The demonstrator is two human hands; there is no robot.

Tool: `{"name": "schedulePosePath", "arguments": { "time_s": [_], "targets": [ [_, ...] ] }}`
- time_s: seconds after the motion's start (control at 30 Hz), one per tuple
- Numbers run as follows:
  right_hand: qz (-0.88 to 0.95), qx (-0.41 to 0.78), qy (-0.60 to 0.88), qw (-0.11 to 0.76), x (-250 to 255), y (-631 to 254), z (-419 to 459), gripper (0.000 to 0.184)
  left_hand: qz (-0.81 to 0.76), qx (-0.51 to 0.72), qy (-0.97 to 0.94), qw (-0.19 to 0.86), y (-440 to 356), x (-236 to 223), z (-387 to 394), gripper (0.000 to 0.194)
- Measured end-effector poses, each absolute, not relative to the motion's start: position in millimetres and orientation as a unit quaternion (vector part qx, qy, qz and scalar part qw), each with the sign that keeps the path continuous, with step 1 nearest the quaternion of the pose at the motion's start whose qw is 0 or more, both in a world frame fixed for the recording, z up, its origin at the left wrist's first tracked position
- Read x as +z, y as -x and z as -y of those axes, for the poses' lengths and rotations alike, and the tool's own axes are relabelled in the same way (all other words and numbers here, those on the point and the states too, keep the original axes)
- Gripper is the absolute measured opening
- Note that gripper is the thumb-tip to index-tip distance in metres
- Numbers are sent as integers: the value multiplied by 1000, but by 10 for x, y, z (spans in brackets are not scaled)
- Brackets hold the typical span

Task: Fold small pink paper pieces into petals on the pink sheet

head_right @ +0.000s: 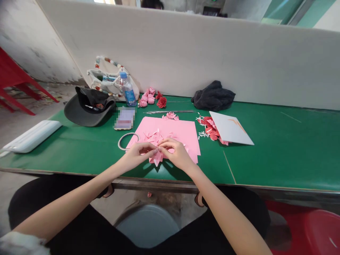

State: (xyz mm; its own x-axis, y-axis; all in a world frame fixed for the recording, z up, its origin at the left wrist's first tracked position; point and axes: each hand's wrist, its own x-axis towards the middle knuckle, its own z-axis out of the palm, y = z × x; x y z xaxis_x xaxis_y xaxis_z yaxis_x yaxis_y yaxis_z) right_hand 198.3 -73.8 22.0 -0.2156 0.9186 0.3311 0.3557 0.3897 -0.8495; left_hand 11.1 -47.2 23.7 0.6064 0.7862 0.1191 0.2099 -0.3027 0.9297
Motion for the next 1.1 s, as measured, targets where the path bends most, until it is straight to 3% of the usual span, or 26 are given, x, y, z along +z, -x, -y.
{"name": "schedulePosePath", "arguments": {
  "time_s": [0.9,1.1],
  "targets": [
    [603,480,447,454,156,-1998,680,19,-319,307,-764,470,-122,232,479,22],
    [591,468,445,483,128,-1943,695,19,-327,313,-759,467,-128,258,485,21]
  ]
}}
